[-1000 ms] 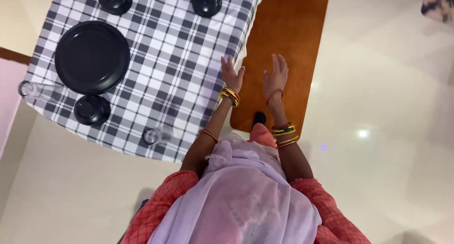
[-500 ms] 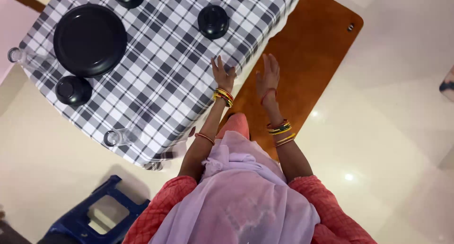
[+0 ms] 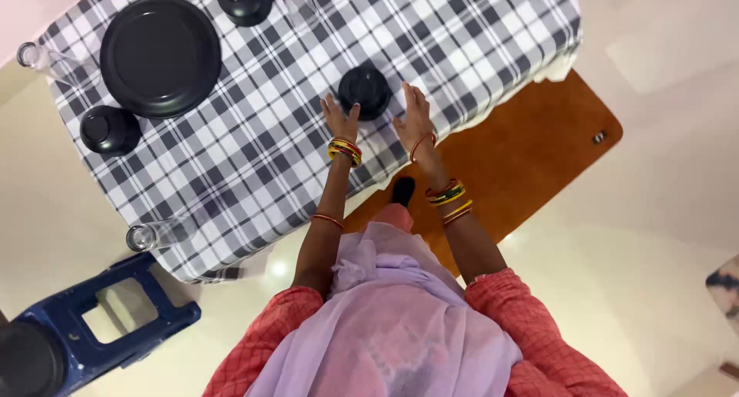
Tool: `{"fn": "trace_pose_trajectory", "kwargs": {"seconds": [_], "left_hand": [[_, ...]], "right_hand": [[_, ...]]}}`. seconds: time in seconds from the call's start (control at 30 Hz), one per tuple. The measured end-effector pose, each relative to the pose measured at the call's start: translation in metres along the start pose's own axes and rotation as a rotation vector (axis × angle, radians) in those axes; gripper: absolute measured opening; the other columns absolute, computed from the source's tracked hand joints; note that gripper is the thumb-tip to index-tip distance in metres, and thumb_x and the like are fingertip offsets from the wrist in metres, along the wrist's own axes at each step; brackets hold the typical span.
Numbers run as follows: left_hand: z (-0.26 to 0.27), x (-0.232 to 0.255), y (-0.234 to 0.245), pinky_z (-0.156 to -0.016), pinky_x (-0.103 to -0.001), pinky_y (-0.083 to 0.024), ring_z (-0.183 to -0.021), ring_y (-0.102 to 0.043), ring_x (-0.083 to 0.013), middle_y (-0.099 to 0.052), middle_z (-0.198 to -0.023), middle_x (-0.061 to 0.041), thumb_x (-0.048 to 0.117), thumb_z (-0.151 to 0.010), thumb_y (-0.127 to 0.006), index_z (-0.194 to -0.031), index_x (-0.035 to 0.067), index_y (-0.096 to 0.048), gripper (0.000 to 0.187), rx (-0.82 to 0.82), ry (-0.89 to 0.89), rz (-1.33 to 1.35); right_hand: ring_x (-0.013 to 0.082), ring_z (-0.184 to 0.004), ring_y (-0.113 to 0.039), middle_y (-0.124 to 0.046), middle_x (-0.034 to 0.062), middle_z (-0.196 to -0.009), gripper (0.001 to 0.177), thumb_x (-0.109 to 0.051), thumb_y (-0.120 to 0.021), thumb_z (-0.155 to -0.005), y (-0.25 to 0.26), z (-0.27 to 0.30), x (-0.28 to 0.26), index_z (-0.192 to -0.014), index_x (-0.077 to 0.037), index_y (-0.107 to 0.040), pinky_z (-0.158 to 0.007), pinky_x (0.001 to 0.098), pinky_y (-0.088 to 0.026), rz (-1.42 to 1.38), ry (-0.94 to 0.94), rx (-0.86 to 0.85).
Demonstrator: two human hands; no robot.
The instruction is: The person repeatedly picks up black plates, a glass, and a black bowl from a dining table and places them onto nearby stools. The person handles each item one at a time, moving them from the table to the stools in a repetitive sequence.
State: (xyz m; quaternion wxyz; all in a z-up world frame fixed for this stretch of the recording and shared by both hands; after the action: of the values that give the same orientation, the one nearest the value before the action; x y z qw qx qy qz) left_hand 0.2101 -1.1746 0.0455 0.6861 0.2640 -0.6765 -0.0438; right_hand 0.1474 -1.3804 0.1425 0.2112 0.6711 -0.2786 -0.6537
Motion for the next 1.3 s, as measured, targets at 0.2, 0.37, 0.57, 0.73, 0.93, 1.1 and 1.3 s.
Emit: {"fn": "trace_pose_trajectory", "kwargs": {"seconds": [0.2, 0.37, 0.57, 0.73, 0.93, 1.1, 1.3], "left_hand": [[-0.024, -0.001, -0.022, -0.124, -0.041, -0.026, -0.152, -0.033, -0.04, -0.034, -0.162, -0.028, 0.036, -0.097, -0.066, -0.157, -0.006, -0.027, 0.082, -0.012, 0.184, 0.273], [-0.022, 0.001, -0.034, -0.12, -0.041, -0.032, -0.146, -0.04, -0.0398, -0.039, -0.157, -0.028, 0.035, -0.096, -0.066, -0.155, -0.007, -0.031, 0.08, 0.044, 0.241, 0.223], [-0.009, 0.022, -0.049, -0.108, -0.047, -0.043, -0.126, -0.055, -0.0407, -0.056, -0.136, -0.027, 0.033, -0.091, -0.072, -0.141, -0.008, -0.049, 0.068, 0.293, 0.167, 0.11], [-0.002, 0.046, -0.079, -0.108, -0.045, -0.042, -0.123, -0.054, -0.0351, -0.055, -0.131, -0.021, 0.034, -0.095, -0.07, -0.137, -0.004, -0.048, 0.061, 0.373, 0.051, 0.159], [0.01, 0.089, -0.158, -0.108, -0.043, -0.039, -0.121, -0.049, -0.0309, -0.049, -0.128, -0.018, 0.033, -0.099, -0.069, -0.135, -0.002, -0.044, 0.056, 0.387, 0.084, 0.341], [0.025, 0.154, -0.233, -0.11, -0.044, -0.034, -0.125, -0.045, -0.0336, -0.048, -0.132, -0.021, 0.041, -0.102, -0.058, -0.14, 0.0, -0.051, 0.056, 0.292, 0.121, 0.296], [0.044, 0.252, -0.307, -0.114, -0.039, -0.034, -0.13, -0.047, -0.0271, -0.051, -0.135, -0.014, 0.041, -0.111, -0.045, -0.131, 0.002, -0.058, 0.046, 0.146, -0.009, 0.539]], "right_hand": [[0.0484, -0.137, -0.043, -0.042, 0.0321, -0.151, 0.093, -0.032, -0.085, -0.093, -0.048, -0.08, 0.051, -0.158, 0.0, -0.028, -0.113, 0.0529, -0.039, -0.125, 0.158, -0.091], [0.0446, -0.134, -0.051, -0.052, 0.0281, -0.144, 0.089, -0.03, -0.085, -0.083, -0.084, -0.099, 0.056, -0.152, 0.0, -0.037, -0.112, 0.0488, -0.042, -0.153, 0.011, -0.197], [0.0385, -0.127, -0.058, -0.058, 0.0223, -0.138, 0.085, -0.024, -0.088, -0.073, -0.08, -0.097, 0.064, -0.144, -0.002, -0.045, -0.107, 0.0447, -0.049, -0.316, -0.107, -0.138], [0.0343, -0.125, -0.059, -0.056, 0.0183, -0.136, 0.079, -0.017, -0.09, -0.071, -0.041, -0.104, 0.076, -0.139, -0.004, -0.051, -0.103, 0.0426, -0.052, -0.48, -0.158, -0.111], [0.0317, -0.128, -0.056, -0.055, 0.0165, -0.136, 0.076, -0.028, -0.088, -0.08, 0.061, -0.122, 0.089, -0.139, -0.003, -0.048, -0.108, 0.043, -0.048, -0.585, -0.069, -0.005], [0.0307, -0.13, -0.053, -0.053, 0.0175, -0.139, 0.074, -0.046, -0.081, -0.089, 0.143, -0.139, 0.128, -0.14, -0.002, -0.05, -0.112, 0.041, -0.044, -0.688, -0.045, 0.143], [0.0249, -0.131, -0.051, -0.054, 0.0103, -0.137, 0.057, -0.045, -0.067, -0.1, 0.234, -0.159, 0.196, -0.138, -0.003, -0.059, -0.113, 0.0375, -0.039, -0.775, -0.145, 0.359]]}}
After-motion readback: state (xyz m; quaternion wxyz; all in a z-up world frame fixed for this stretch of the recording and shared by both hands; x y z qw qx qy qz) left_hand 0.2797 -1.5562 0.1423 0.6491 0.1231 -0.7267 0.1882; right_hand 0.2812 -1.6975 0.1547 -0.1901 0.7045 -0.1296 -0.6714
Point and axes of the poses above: each hand's wrist, its own z-axis away from the middle knuckle, its own y-axis out of the back of the hand, x = y × z, the point moved 4 cm from there along -z, towards the middle knuckle
